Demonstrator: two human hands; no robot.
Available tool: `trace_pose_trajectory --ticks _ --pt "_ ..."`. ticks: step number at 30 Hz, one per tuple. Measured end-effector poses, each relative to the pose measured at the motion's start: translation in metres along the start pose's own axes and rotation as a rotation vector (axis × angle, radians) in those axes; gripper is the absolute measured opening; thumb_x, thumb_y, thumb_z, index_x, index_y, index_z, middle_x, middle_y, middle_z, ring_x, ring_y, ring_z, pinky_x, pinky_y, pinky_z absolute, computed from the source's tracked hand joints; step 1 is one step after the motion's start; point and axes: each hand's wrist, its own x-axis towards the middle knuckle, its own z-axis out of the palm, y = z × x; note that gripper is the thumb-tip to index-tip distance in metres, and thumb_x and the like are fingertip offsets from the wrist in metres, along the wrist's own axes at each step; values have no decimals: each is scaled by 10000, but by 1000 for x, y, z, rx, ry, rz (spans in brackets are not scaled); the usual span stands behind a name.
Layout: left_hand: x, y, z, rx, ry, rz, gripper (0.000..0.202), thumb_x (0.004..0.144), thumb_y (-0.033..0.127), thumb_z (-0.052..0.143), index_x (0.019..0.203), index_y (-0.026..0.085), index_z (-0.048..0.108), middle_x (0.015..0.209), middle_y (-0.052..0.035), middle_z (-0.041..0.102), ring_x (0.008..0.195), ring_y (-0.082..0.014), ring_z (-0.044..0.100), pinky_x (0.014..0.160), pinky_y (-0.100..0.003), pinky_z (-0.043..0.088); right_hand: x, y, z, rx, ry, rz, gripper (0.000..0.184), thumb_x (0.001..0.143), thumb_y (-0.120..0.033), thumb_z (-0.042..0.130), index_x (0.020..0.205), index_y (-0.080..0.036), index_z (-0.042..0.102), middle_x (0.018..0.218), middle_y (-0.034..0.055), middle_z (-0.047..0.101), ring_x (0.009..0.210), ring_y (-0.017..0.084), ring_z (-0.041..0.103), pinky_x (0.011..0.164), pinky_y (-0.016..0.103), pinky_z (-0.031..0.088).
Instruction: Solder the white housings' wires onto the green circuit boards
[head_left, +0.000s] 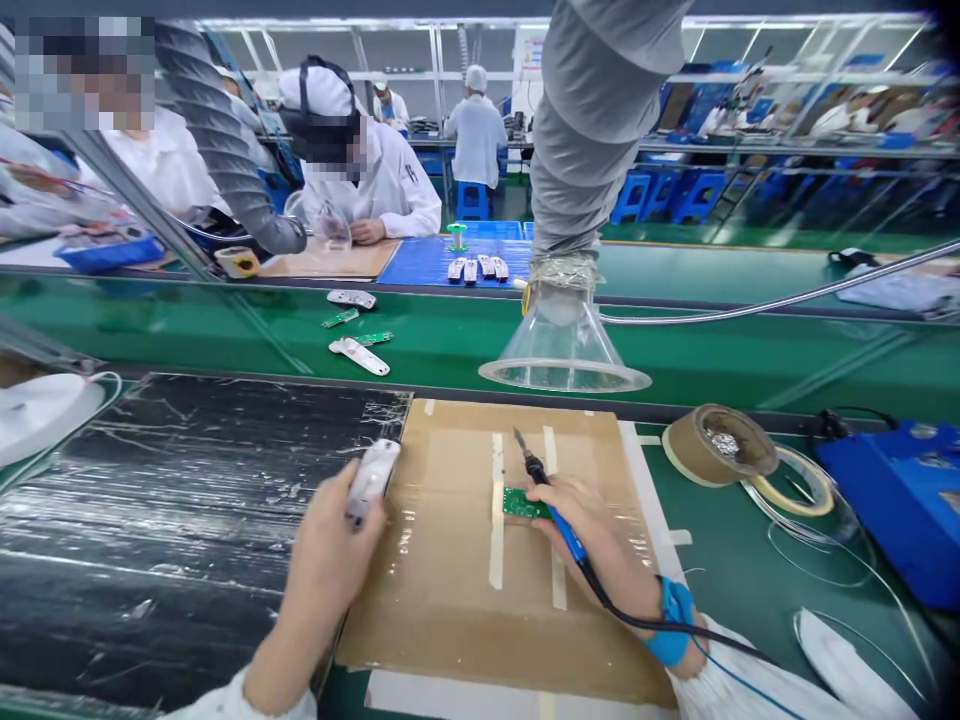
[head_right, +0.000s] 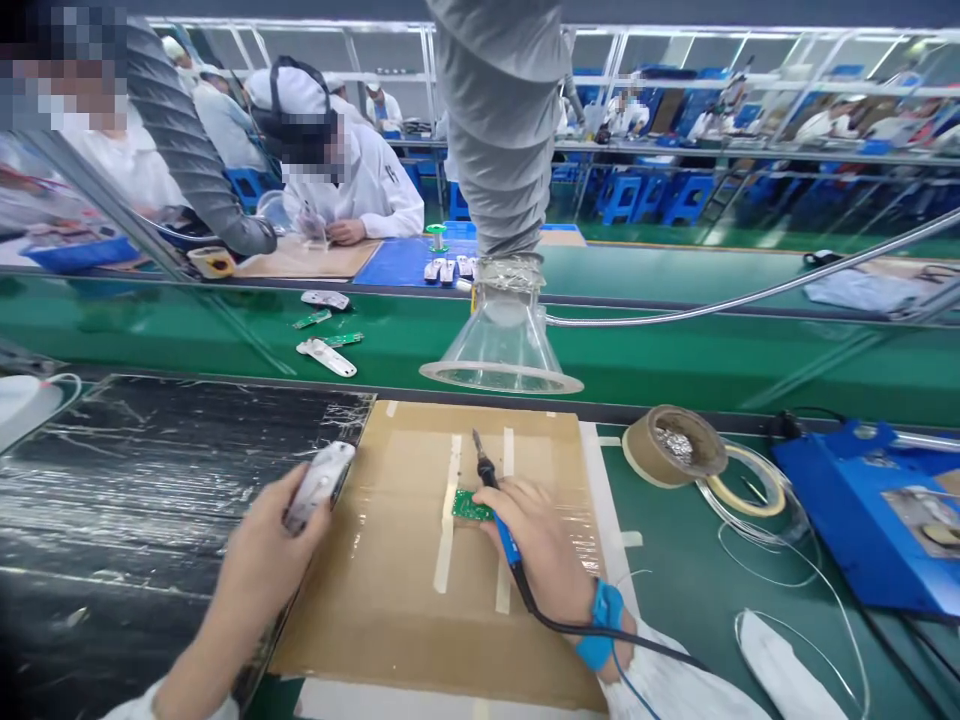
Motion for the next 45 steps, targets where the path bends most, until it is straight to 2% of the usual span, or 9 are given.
trace_pose_trajectory --ticks 3,6,9,12,18,23,29,36,45 --pt "-33 26 19 -126 -129 85 541 986 431 513 1451 165 588 1324 -182 698 1209 -381 686 1044 -556 577 2 4 2 -4 19 -6 230 1093 -220 577 1298 -292 653 1240 114 739 1172 336 715 933 511 632" --pt "-44 39 27 -195 -182 107 533 1015 453 532 1491 215 560 1424 -171 649 1304 -381 637 1082 -597 549 1 6 3 23 10 37 259 1089 -259 613 1345 -290 636 1294 121 723 1207 333 703 961 516 633" --pt "-29 43 23 -240 -224 127 563 1006 461 558 1513 219 545 1470 -172 614 1367 -378 591 1137 -622 504 0 6 3 38 -5 49 250 1102 -264 603 1351 -280 621 1293 124 716 1202 325 697 979 525 624" --pt "-1 46 17 -281 -367 219 518 1002 417 572 1490 245 585 1487 -145 619 1398 -349 575 1187 -585 472 0 6 1 22 -13 12 233 1117 -224 564 1337 -277 618 1240 115 729 1157 319 704 963 536 615" --pt "37 54 23 -368 -540 384 379 992 382 623 1340 263 713 1353 -107 719 1278 -309 659 1146 -501 521 2 2 -2 8 -19 4 246 1118 -201 555 1347 -271 611 1215 111 738 1130 311 711 946 521 615" --pt "41 58 36 -391 -488 408 294 1010 381 593 1201 268 786 1218 -100 746 1171 -290 690 1053 -466 561 4 -4 -3 -12 32 -4 243 1121 -202 537 1340 -278 614 1194 109 733 1100 310 715 902 497 622" --pt "38 61 46 -385 -389 376 231 989 324 568 861 243 742 968 -64 721 998 -256 679 935 -416 521 4 -1 -5 -9 -19 10 238 1114 -178 544 1324 -267 613 1162 103 739 1076 311 715 899 507 613" --pt "13 84 38 -631 -464 312 235 1020 327 566 844 229 687 915 -43 666 912 -221 644 878 -372 497 2 -4 1 19 85 23 245 1117 -249 572 1354 -274 626 1285 134 724 1219 337 686 975 520 595" --pt "-26 112 33 -806 -489 240 222 1045 334 603 889 249 736 979 -56 678 937 -225 651 835 -343 517 8 -57 -4 582 294 504 128 1041 -301 705 1167 -319 716 1035 -15 763 950 170 742 839 249 601"
